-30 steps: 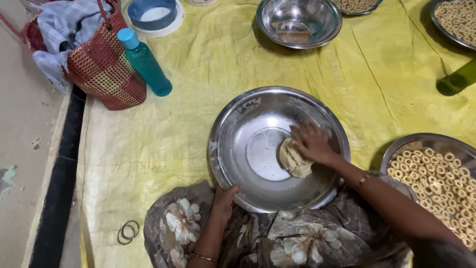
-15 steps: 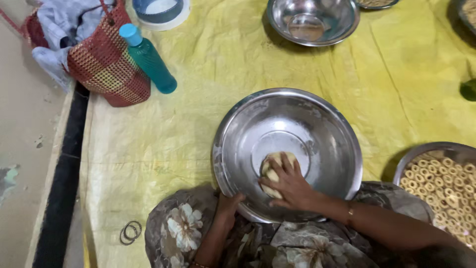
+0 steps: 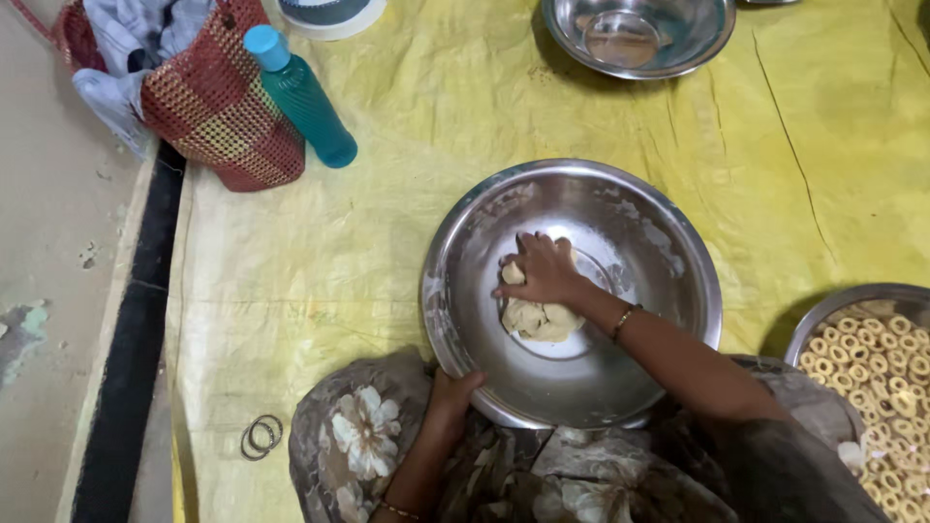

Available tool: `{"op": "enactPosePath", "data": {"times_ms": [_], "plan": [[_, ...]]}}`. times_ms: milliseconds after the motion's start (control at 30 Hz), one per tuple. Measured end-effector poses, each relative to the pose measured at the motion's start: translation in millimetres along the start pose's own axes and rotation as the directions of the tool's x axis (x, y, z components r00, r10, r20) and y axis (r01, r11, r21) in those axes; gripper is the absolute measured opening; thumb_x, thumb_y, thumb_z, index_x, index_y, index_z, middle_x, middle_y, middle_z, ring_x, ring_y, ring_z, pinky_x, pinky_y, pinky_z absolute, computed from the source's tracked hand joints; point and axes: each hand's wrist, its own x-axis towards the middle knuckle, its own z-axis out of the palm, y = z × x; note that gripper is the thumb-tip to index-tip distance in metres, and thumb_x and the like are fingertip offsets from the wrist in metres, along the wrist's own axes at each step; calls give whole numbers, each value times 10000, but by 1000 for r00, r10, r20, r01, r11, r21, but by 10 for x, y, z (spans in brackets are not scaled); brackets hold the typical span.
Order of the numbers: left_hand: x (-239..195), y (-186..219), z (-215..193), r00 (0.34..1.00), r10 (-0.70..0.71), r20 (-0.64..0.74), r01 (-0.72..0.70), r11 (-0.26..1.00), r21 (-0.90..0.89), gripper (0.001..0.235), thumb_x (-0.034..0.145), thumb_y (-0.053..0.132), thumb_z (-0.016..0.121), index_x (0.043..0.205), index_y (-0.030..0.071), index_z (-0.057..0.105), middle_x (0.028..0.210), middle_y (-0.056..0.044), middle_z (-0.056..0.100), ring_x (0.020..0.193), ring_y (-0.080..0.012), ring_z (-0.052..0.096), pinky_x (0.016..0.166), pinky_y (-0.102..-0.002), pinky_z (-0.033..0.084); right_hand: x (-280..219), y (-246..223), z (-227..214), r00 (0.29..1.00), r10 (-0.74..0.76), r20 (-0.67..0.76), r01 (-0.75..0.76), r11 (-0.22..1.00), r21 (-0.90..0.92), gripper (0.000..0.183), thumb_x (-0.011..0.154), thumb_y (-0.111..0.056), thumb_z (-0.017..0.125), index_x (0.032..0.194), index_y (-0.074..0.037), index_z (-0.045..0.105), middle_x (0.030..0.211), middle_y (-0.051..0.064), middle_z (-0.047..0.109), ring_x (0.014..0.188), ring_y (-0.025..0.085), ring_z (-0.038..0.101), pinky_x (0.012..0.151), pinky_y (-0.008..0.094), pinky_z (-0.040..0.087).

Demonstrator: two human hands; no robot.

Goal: The person kneads a lump of dough in a metal bowl, then transfers it to a wooden board. They roll the dough into a log, cut it into small pieces, and roll each piece into a thin cylinder on the board.

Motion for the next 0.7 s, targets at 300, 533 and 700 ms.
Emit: {"op": "enactPosePath", "data": {"times_ms": [300, 533, 700], "plan": [[-97, 166, 170, 1000, -6, -28, 6, 1000, 0, 410, 767, 35, 708, 1167, -55, 707, 1055, -126, 762, 924, -234, 730, 813, -367, 564, -1232, -100, 69, 976, -186, 114, 170, 976, 137, 711, 709, -627, 743, 1315, -263, 671, 1621, 164, 265, 1459, 478, 210, 1054, 740, 309], [-147, 195, 197, 1000, 12, -1, -12, 1000, -18, 414, 771, 27, 707, 1176, -56, 700, 1057, -127, 748, 919, -232, 719, 807, -371, 556, -1330, -319, 22, 985, -77, 152, 64, 994, 90, 795, 683, -657, 758, 1383, -312, 609, 1609, 186, 214, 1467, 522, 165, 1079, 723, 330], [-111, 189, 165, 999, -34, -8, 34, 999, -37, 460, 754, 21, 699, 1213, -4, 672, 1088, -69, 745, 968, -197, 711, 848, -352, 552, -784, -374, 31, 999, 27, 37, -32, 990, 139, 914, 749, -729, 714, 1521, -307, 468, 1596, 222, 175, 1409, 547, 202, 1014, 817, 240]]}}
